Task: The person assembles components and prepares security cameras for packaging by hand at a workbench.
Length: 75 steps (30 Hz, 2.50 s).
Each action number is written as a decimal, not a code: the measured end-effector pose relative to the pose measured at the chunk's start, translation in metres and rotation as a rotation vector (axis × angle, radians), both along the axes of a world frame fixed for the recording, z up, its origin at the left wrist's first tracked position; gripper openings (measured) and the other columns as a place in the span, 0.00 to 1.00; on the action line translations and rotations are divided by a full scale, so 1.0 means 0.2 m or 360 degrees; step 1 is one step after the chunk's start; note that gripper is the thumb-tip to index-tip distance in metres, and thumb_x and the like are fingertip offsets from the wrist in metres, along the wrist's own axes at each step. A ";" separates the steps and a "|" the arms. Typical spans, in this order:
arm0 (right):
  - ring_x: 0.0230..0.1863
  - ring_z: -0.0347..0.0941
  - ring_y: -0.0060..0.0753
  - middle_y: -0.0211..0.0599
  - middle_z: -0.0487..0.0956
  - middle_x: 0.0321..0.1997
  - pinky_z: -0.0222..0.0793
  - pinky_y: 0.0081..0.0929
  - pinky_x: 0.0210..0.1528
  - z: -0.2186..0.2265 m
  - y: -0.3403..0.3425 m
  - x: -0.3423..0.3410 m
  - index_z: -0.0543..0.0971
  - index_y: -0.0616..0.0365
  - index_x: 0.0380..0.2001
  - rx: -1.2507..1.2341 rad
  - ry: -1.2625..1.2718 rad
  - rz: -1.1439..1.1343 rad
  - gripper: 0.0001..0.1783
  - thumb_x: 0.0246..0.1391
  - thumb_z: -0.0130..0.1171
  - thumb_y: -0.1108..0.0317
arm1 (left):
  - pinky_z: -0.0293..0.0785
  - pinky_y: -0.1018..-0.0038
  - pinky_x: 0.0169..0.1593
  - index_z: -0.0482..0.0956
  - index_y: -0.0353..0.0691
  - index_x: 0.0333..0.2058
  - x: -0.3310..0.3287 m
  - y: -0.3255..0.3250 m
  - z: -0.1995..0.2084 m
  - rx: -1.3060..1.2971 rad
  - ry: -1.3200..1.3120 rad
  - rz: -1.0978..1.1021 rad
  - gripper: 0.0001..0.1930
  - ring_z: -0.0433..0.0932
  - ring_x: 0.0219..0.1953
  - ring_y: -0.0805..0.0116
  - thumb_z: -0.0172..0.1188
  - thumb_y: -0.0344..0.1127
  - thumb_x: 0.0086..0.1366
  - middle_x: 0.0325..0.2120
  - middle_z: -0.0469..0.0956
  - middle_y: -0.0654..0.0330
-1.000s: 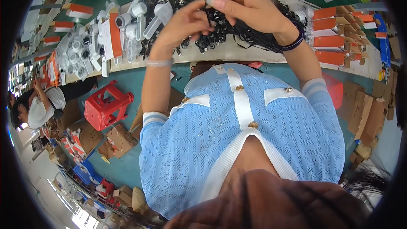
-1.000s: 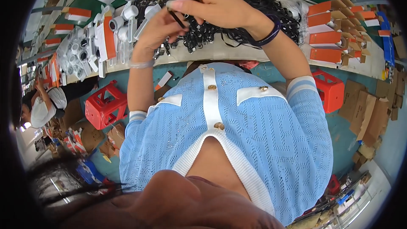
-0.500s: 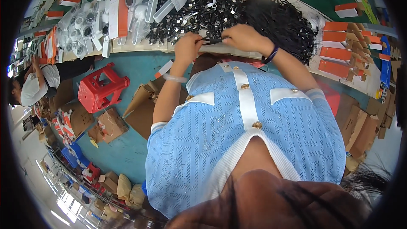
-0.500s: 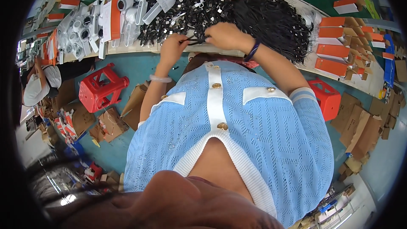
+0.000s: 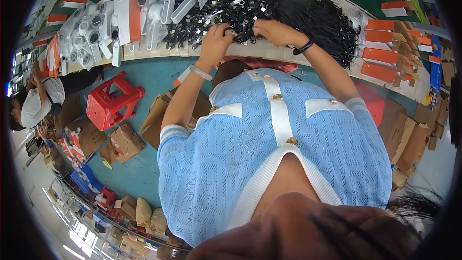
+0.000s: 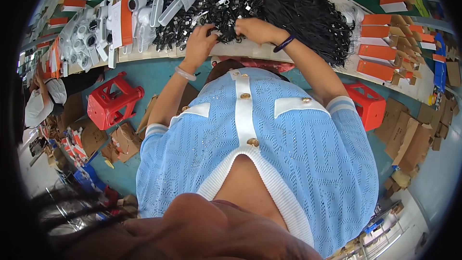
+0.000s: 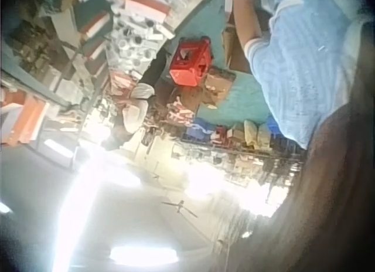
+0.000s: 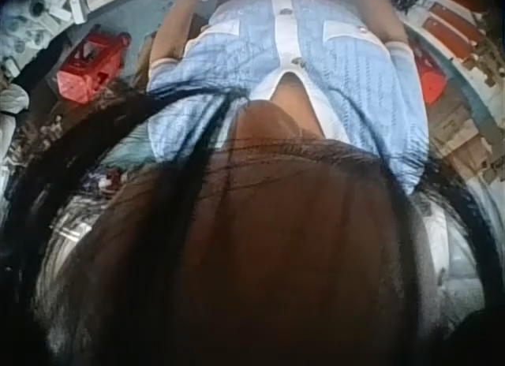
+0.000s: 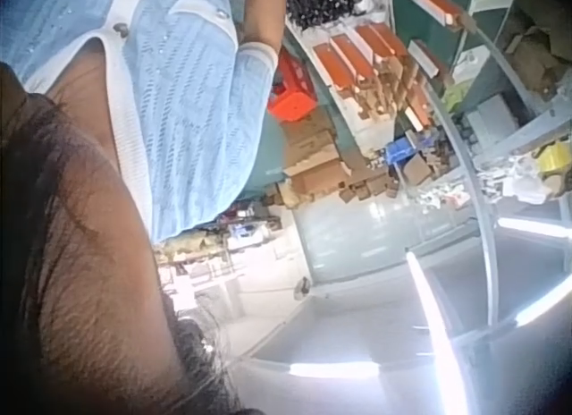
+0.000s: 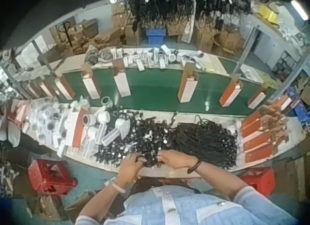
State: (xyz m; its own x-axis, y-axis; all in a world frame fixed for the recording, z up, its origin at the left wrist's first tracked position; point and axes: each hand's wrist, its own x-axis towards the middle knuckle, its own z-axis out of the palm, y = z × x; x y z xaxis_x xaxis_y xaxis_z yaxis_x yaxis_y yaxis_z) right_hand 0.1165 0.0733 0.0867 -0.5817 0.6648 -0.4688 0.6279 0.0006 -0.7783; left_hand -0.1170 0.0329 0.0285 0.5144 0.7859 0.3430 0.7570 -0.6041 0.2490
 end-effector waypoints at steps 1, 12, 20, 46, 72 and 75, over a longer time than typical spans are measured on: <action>0.14 0.69 0.29 0.38 0.75 0.26 0.64 0.28 0.17 -0.04 0.03 0.02 0.70 0.60 0.36 0.0103 0.0190 -0.0115 0.11 0.61 0.42 0.64 | 0.72 0.74 0.38 0.77 0.43 0.30 0.01 -0.01 0.03 -0.0004 -0.0007 -0.0009 0.05 0.74 0.38 0.65 0.60 0.31 0.52 0.40 0.73 0.60; 0.31 0.77 0.34 0.40 0.78 0.36 0.72 0.30 0.27 0.17 -0.04 0.00 0.72 0.55 0.45 0.0986 0.0413 -0.0095 0.14 0.53 0.50 0.72 | 0.71 0.69 0.33 0.72 0.37 0.34 0.11 0.11 0.30 -0.1048 -0.0295 -0.0358 0.06 0.75 0.28 0.57 0.56 0.28 0.58 0.25 0.75 0.55; 0.43 0.74 0.38 0.38 0.73 0.44 0.72 0.36 0.44 0.08 0.02 0.01 0.69 0.61 0.42 -0.0842 0.1927 -0.1413 0.11 0.60 0.48 0.66 | 0.73 0.66 0.41 0.74 0.36 0.37 0.51 0.30 0.40 0.0161 -0.0349 0.0134 0.12 0.74 0.39 0.56 0.54 0.29 0.51 0.32 0.76 0.55; 0.51 0.67 0.39 0.36 0.77 0.41 0.56 0.48 0.52 0.39 1.27 0.93 0.78 0.55 0.37 0.2004 -0.1143 -0.0359 0.17 0.42 0.51 0.66 | 0.61 0.61 0.54 0.76 0.40 0.39 0.43 0.33 0.15 -0.0359 -0.0481 0.0383 0.13 0.64 0.51 0.48 0.55 0.22 0.53 0.50 0.66 0.48; 0.63 0.56 0.45 0.46 0.60 0.63 0.50 0.36 0.64 0.10 0.44 0.66 0.59 0.54 0.61 0.1412 0.0235 -0.0456 0.40 0.44 0.63 0.66 | 0.67 0.84 0.28 0.80 0.34 0.30 0.92 0.85 0.19 -0.1746 -0.1603 0.0166 0.06 0.70 0.22 0.80 0.63 0.31 0.55 0.22 0.78 0.65; 0.44 0.73 0.30 0.41 0.75 0.41 0.66 0.25 0.49 0.13 0.42 0.54 0.61 0.58 0.58 0.0665 0.0595 -0.0467 0.34 0.48 0.62 0.65 | 0.69 0.82 0.30 0.80 0.35 0.32 0.87 0.80 0.48 -0.1371 -0.1637 -0.0119 0.06 0.73 0.25 0.79 0.61 0.27 0.55 0.25 0.79 0.64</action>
